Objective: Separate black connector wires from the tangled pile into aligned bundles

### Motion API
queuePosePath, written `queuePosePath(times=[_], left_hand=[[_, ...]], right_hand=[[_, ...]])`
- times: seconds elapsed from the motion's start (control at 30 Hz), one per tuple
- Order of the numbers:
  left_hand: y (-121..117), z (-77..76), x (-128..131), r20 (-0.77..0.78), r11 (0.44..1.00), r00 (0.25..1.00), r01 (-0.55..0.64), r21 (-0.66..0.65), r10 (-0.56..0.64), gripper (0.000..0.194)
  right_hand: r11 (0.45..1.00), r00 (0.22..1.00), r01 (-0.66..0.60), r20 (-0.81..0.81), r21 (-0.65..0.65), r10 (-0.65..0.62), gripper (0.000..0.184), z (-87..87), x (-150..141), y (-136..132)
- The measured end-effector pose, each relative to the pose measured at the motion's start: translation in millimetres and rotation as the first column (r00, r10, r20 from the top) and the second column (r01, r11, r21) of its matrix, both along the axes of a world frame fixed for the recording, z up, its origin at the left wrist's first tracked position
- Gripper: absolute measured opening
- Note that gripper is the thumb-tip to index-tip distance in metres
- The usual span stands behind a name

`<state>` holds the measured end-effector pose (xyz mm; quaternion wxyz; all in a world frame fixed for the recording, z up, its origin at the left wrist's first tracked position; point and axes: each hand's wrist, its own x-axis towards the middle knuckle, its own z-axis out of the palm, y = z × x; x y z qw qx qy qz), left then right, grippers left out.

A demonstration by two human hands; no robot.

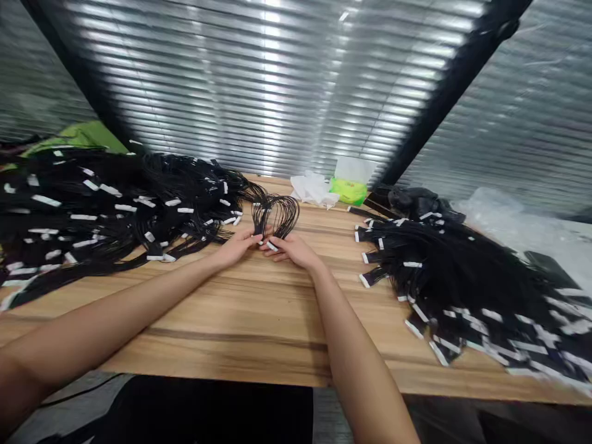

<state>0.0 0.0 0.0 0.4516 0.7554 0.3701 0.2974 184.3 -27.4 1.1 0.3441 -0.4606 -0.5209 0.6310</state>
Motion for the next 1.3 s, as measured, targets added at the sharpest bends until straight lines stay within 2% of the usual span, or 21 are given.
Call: queuePosePath(times=[0.13,0.23,0.37,0.53,0.67,0.8,0.87,0.93,1.07,1.2,1.3], left_hand=[[2.9,-6.8,-1.5,-0.036,0.999,0.998,0.042,0.017,-0.041,0.031],[4.8,-6.6,-2.5,-0.065,0.994,0.993,0.098,0.04,-0.095,0.028],[5.1,-1.7,-2.7,-0.134,0.977,0.976,0.186,0.105,-0.172,0.029],[0.6,0.3,-3.1,-0.166,0.983,0.974,0.167,0.08,-0.152,0.025],[-1.4,-1.8,-4.2,-0.055,0.979,0.977,0.205,0.006,-0.205,0.023],[0.5,-1.1,-6.2,0.145,0.907,0.927,0.369,-0.202,-0.345,0.016],[1.6,0.9,-6.5,0.151,0.896,0.916,0.397,-0.198,-0.373,0.018],[2.0,3.4,-6.1,0.09,0.91,0.919,0.393,-0.133,-0.384,0.022],[0.2,6.7,-5.0,0.001,0.91,0.914,0.404,-0.095,-0.406,0.027],[-3.2,7.5,-5.7,-0.039,0.933,0.934,0.353,-0.065,-0.356,0.027],[-4.9,9.8,-6.4,-0.062,0.945,0.943,0.324,-0.046,-0.326,0.029]], right_hand=[[0.995,0.994,-0.104,-0.02,0.006,0.104,0.036,-2.4,2.8,0.5],[0.985,0.985,-0.17,0.023,0.008,0.17,0.042,-1.5,7.0,-0.3],[0.982,0.98,-0.189,0.054,-0.007,0.189,0.042,3.7,12.6,-3.0],[0.982,0.982,-0.186,0.038,-0.026,0.186,0.038,6.3,14.5,-6.1],[0.98,0.978,-0.197,0.068,-0.006,0.197,0.035,-0.1,2.6,-8.5],[0.981,0.978,-0.192,0.091,0.03,0.189,0.036,-4.9,-12.6,-11.3],[0.98,0.976,-0.198,0.101,0.022,0.195,0.037,-4.0,-14.4,-12.7],[0.979,0.975,-0.202,0.1,0.012,0.2,0.037,-2.2,-12.7,-14.6],[0.986,0.984,-0.167,0.065,0.007,0.166,0.037,-1.7,-9.0,-20.7],[1.0,1.0,-0.02,0.018,0.015,0.02,0.036,-4.8,-11.2,-23.8],[0.999,0.999,0.031,0.017,-0.008,-0.031,0.04,-5.6,-11.6,-21.5]])
